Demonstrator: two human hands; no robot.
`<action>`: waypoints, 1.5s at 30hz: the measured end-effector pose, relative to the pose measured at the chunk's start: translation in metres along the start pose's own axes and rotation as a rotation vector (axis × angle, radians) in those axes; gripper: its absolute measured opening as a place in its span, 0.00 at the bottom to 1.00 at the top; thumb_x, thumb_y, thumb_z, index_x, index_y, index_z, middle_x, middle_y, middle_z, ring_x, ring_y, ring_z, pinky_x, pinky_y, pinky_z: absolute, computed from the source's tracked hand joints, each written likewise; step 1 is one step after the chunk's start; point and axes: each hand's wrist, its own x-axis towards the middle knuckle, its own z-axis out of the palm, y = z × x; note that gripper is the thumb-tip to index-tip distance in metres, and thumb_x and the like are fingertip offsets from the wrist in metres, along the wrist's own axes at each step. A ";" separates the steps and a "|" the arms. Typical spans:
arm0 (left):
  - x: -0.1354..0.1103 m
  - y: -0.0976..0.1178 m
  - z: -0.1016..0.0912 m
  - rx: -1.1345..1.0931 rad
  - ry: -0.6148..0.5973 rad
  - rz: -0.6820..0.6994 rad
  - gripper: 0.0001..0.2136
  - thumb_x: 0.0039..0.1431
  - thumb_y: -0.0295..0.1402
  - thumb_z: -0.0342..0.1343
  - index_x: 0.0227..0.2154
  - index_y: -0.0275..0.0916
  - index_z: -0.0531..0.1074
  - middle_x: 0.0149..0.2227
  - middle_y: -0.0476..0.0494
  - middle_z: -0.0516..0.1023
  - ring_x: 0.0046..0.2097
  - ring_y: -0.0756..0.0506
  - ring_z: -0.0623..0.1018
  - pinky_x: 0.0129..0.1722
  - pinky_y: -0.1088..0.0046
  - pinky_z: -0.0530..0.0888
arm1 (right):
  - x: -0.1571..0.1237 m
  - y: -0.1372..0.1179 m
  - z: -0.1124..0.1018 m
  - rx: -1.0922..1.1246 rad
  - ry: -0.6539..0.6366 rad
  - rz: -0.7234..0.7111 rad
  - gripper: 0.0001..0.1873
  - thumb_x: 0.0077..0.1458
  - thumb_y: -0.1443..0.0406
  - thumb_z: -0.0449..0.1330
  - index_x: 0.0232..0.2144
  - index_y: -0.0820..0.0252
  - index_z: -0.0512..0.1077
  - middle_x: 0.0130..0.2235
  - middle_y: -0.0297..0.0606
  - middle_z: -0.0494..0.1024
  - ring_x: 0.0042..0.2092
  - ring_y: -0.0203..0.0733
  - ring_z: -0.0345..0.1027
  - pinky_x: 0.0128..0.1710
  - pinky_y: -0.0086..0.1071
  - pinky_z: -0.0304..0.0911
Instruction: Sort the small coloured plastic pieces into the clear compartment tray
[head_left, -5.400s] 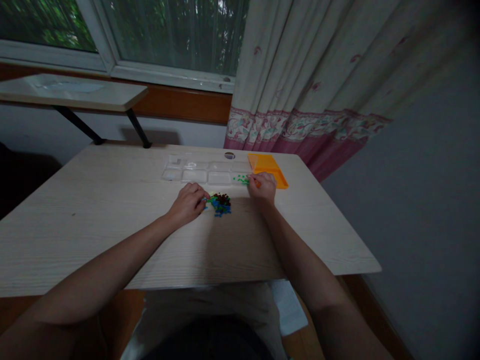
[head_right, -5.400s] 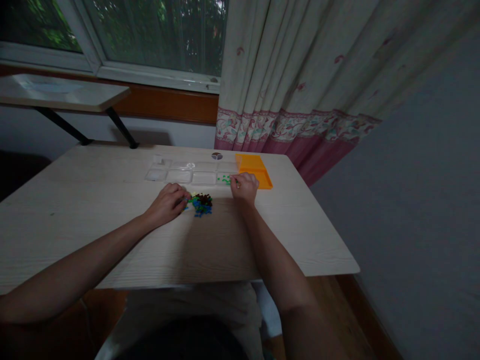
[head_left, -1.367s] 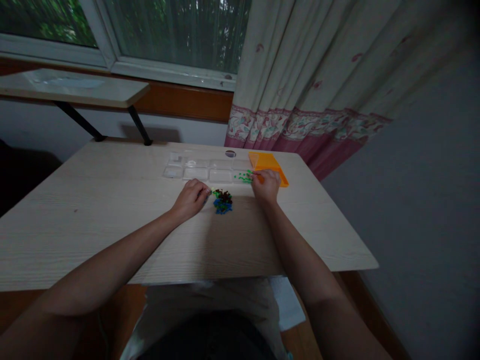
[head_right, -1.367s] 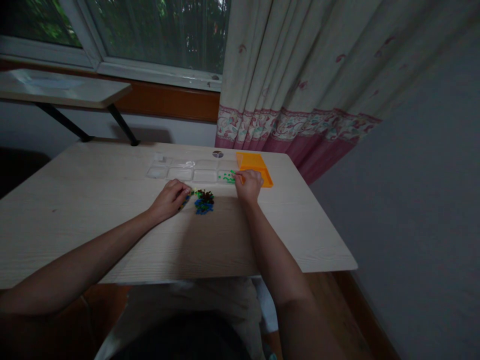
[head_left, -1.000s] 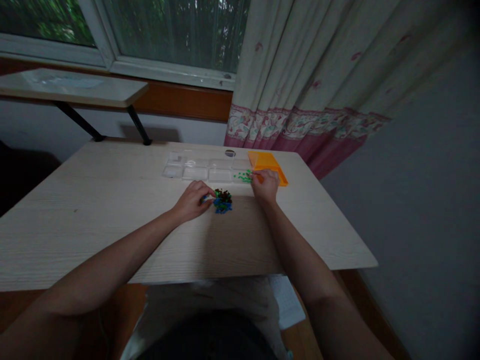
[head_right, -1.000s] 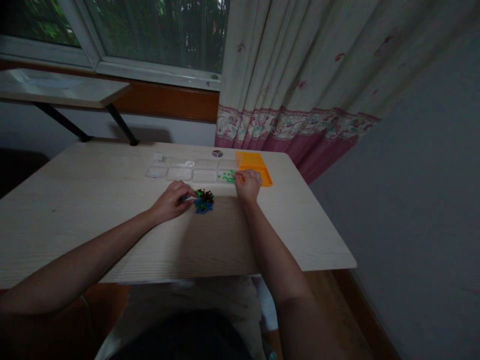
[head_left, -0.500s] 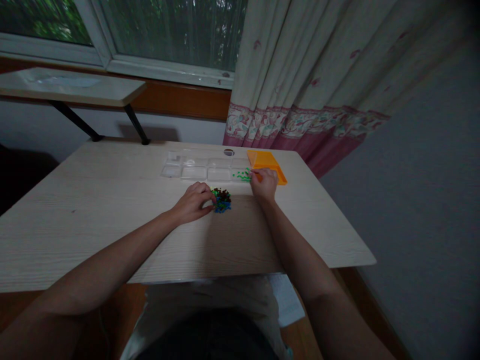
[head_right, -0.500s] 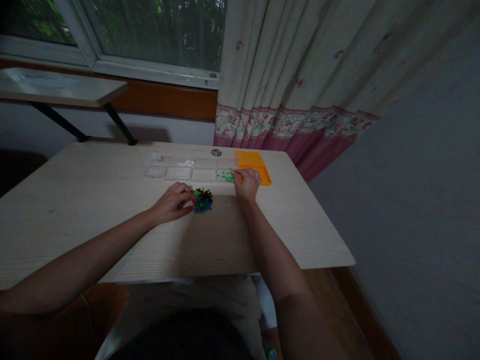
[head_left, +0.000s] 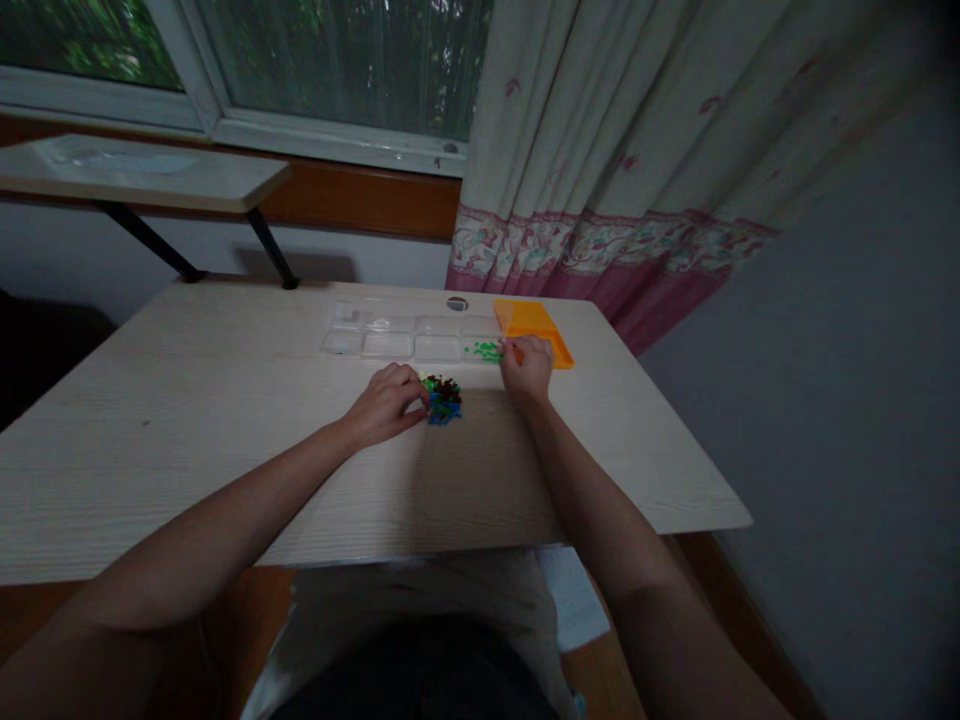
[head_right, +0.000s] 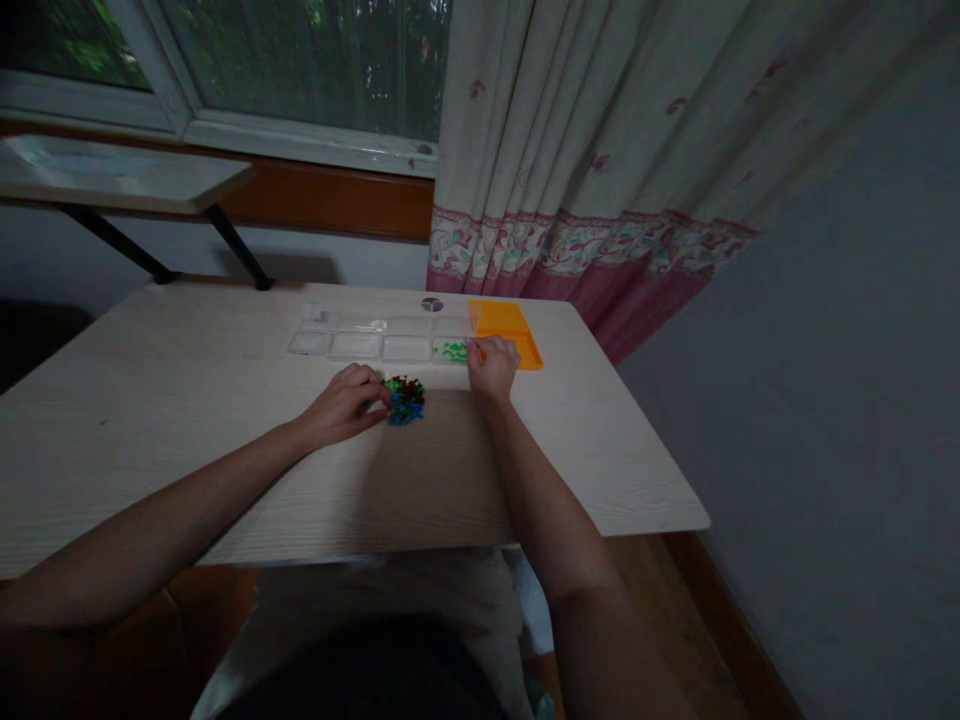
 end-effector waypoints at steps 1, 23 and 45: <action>0.000 0.000 0.000 0.002 0.002 -0.003 0.08 0.60 0.39 0.59 0.38 0.42 0.76 0.40 0.44 0.69 0.44 0.42 0.68 0.46 0.64 0.65 | 0.000 0.000 0.000 -0.001 0.002 -0.005 0.19 0.63 0.57 0.52 0.37 0.60 0.80 0.39 0.43 0.79 0.45 0.47 0.63 0.48 0.40 0.55; 0.000 0.012 -0.003 0.267 -0.008 0.072 0.12 0.68 0.37 0.47 0.36 0.38 0.72 0.37 0.40 0.70 0.42 0.40 0.68 0.42 0.62 0.64 | -0.001 -0.001 0.000 0.024 -0.002 -0.038 0.20 0.63 0.56 0.51 0.37 0.59 0.80 0.38 0.43 0.78 0.44 0.46 0.64 0.48 0.40 0.56; 0.005 -0.002 0.001 -0.152 0.346 -0.186 0.10 0.67 0.37 0.49 0.33 0.38 0.71 0.35 0.43 0.71 0.42 0.43 0.71 0.46 0.63 0.69 | -0.038 -0.085 -0.021 0.054 -0.246 -0.691 0.13 0.63 0.55 0.56 0.44 0.50 0.77 0.39 0.36 0.79 0.46 0.44 0.63 0.51 0.41 0.49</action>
